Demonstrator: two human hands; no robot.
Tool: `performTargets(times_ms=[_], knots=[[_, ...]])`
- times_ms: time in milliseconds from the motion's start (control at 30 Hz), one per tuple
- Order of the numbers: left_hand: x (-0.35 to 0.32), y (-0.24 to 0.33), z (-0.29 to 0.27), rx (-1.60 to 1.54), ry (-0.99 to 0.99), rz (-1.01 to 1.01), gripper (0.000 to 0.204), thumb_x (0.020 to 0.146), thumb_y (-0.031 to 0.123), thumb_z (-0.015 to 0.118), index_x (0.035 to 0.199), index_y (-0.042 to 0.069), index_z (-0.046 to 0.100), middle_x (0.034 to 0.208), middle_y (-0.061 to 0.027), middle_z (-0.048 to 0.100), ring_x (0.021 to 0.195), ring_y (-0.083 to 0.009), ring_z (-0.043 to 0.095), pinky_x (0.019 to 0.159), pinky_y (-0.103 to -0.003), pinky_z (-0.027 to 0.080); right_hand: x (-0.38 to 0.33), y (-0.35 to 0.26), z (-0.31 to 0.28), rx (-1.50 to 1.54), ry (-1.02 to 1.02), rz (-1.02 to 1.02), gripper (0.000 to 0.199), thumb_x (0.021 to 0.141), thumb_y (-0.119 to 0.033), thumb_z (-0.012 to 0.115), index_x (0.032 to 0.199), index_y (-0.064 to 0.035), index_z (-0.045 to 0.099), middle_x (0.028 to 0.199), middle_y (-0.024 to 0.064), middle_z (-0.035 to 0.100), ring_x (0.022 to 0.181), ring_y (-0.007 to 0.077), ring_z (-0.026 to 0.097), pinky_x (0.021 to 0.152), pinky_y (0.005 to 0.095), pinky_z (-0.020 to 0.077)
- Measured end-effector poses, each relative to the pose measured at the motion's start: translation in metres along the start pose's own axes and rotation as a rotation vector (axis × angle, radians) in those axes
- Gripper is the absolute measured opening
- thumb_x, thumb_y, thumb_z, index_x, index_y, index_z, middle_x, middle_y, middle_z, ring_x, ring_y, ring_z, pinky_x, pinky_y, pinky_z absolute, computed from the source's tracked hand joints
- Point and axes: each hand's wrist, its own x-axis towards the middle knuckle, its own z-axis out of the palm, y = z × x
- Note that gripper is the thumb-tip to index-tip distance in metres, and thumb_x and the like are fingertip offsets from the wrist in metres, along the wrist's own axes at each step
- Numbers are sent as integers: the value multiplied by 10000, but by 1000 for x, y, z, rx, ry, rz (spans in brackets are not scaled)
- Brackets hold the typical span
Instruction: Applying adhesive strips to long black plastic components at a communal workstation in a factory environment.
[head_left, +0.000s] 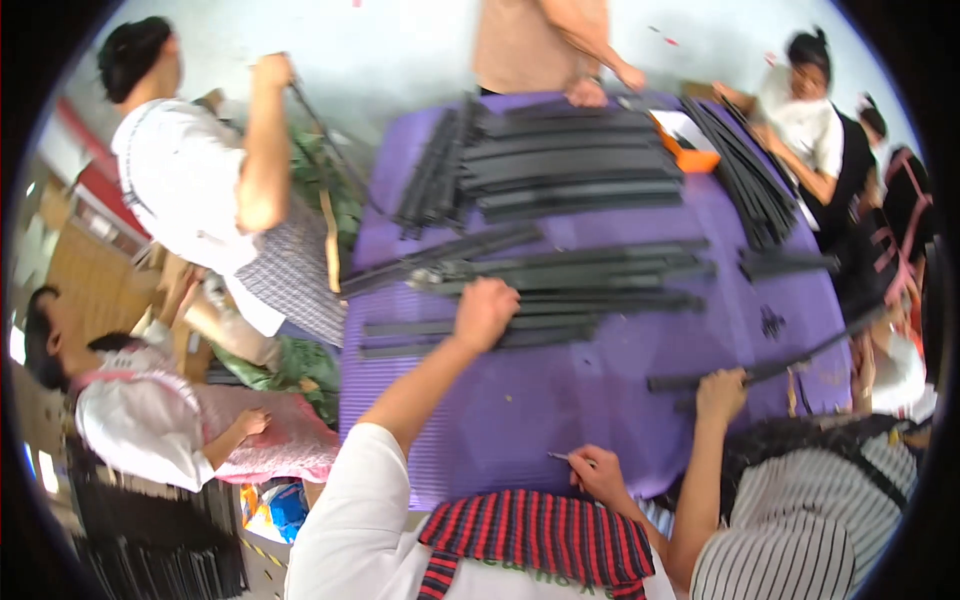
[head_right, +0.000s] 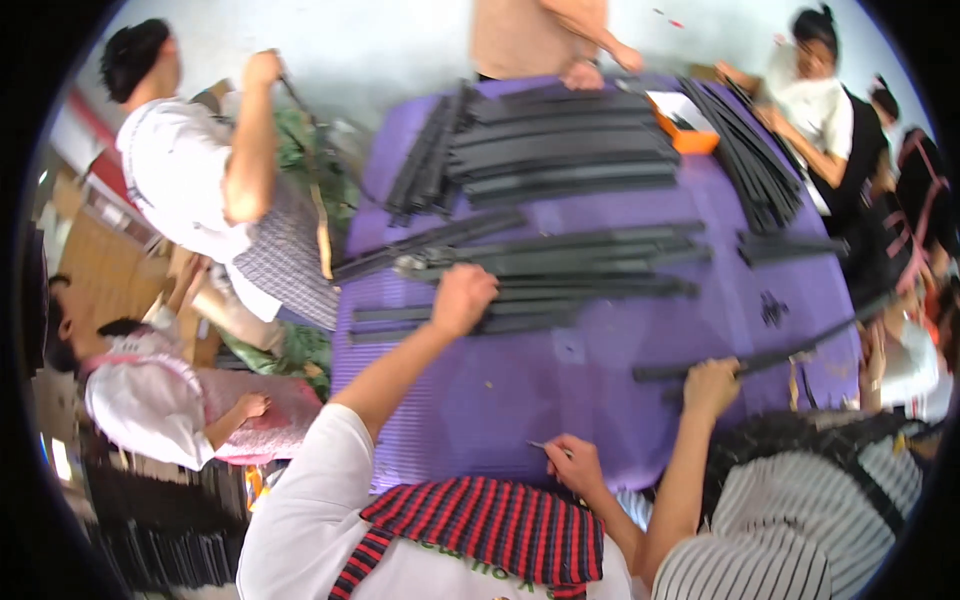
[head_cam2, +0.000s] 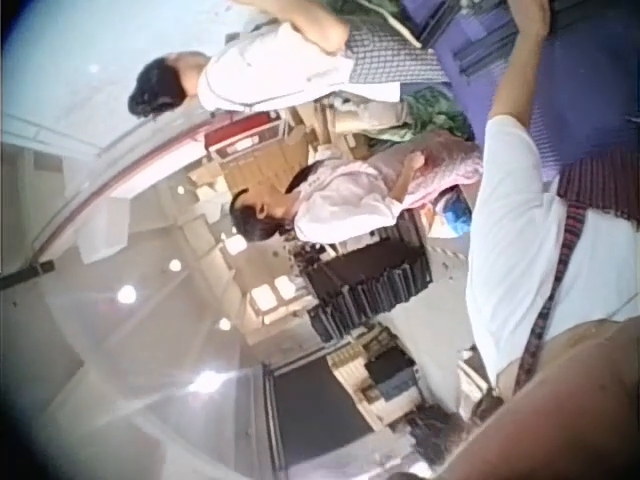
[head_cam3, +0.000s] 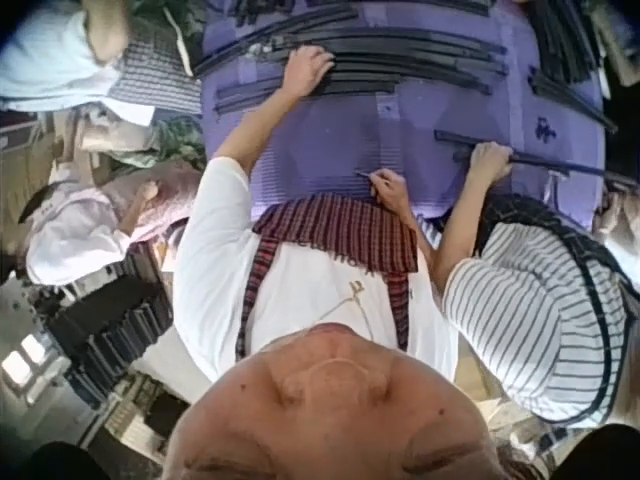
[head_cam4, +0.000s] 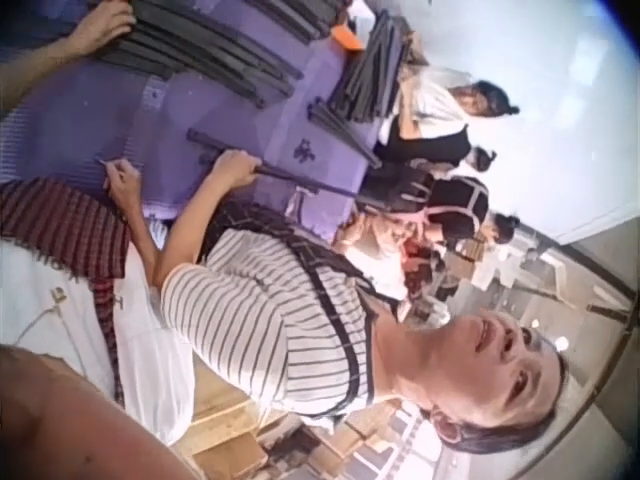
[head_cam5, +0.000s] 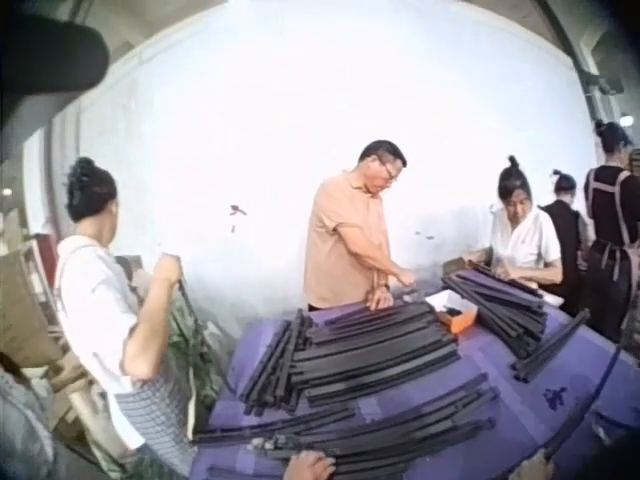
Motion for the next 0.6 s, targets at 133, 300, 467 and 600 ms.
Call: performTargets(times_ms=[133, 300, 467, 600], knots=[[-71, 12, -13, 38, -127, -45, 243, 724, 282, 631, 881, 101, 591, 918, -39, 546, 877, -232, 495, 728, -365, 380, -1, 7, 1, -13, -13, -33, 158, 819, -128, 553, 754, 8, 601, 530, 36, 561, 409, 67, 479, 380, 213, 369], [-86, 24, -25, 93, -232, -291, 337, 689, 313, 663, 919, 85, 569, 971, -52, 529, 932, -235, 478, 764, -357, 371, -4, 12, 1, -42, -48, -58, 156, 817, -122, 556, 740, 6, 600, 524, 34, 559, 417, 61, 481, 387, 208, 371], [-86, 27, -21, 47, -329, -318, 317, 689, 308, 665, 897, 89, 569, 943, -57, 553, 925, -241, 502, 779, -352, 373, -10, 12, -1, -38, -46, -53, 167, 826, -134, 550, 747, 8, 592, 528, 35, 559, 420, 65, 486, 391, 211, 377], [-98, 19, -19, 58, -229, -220, 254, 686, 284, 659, 839, 93, 592, 857, -60, 601, 859, -230, 546, 744, -361, 389, -5, -3, 3, -115, -45, -91, 182, 836, -152, 542, 767, 11, 584, 526, 36, 554, 416, 74, 483, 391, 220, 377]])
